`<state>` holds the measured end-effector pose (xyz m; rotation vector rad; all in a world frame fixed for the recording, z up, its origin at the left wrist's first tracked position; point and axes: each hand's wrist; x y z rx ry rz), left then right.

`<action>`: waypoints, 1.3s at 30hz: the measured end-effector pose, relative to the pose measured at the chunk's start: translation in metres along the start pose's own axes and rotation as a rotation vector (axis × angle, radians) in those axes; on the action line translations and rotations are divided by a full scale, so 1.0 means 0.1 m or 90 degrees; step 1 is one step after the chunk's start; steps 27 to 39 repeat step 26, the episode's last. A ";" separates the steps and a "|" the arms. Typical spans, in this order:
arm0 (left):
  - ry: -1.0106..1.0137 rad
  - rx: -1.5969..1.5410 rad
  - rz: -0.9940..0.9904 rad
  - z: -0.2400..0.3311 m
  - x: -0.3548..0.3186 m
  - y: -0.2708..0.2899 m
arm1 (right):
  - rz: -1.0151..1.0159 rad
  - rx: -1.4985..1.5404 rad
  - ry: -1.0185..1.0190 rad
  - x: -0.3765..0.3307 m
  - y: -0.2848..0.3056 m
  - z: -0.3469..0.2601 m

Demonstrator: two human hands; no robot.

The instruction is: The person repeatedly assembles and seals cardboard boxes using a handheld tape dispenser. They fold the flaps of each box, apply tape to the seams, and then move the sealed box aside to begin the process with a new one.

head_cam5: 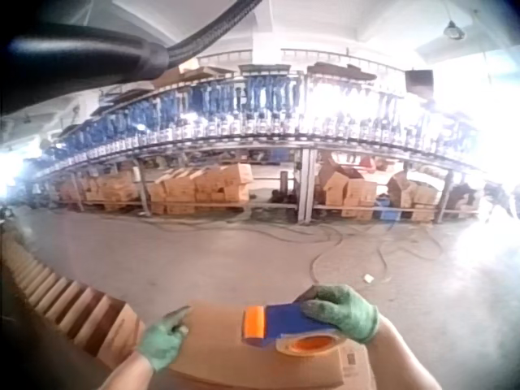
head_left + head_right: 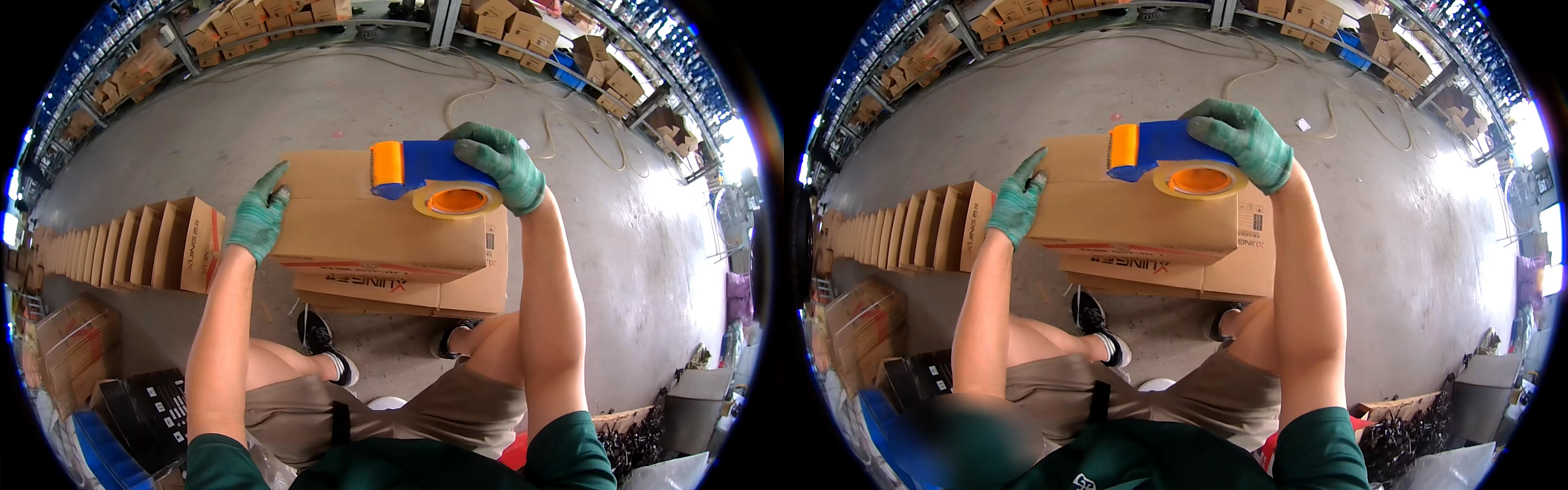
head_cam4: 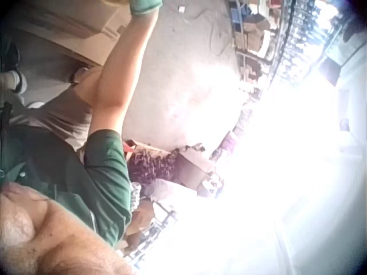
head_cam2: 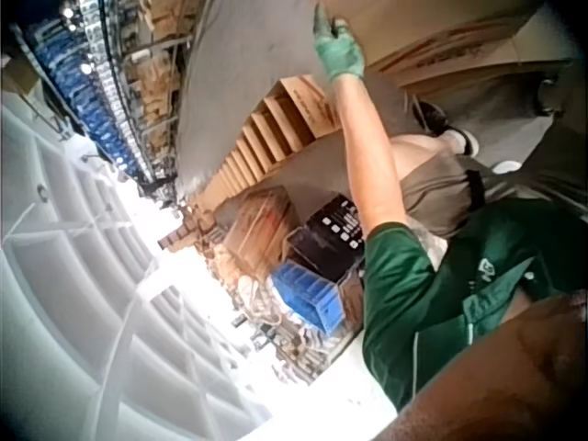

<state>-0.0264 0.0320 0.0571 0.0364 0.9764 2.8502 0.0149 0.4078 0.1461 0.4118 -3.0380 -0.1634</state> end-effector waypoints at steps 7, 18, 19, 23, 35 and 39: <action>-0.264 0.412 0.307 0.49 -0.23 -0.13 | 0.060 0.050 -0.065 -0.11 0.10 0.08; 0.176 -0.460 -0.123 1.34 -0.51 -0.71 | -0.038 0.034 -0.057 -0.08 0.16 0.05; 0.165 -0.448 -0.104 1.35 -0.51 -0.75 | -0.035 0.025 -0.060 -0.08 0.16 0.04; 0.115 -0.289 -0.034 1.13 -0.32 -0.86 | -0.045 -0.058 -0.054 -0.06 0.09 -0.04; -0.030 0.110 0.146 0.72 -0.14 -0.48 | -0.112 -0.058 -0.069 -0.02 0.14 -0.08; -0.030 0.110 0.146 0.72 -0.14 -0.48 | -0.112 -0.058 -0.069 -0.02 0.14 -0.08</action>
Point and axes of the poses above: each hand's wrist, its own x-axis towards the middle knuckle, its own y-axis out of the back of the hand, z = x × y, and after that the axes turned 7 degrees about x, right-handed
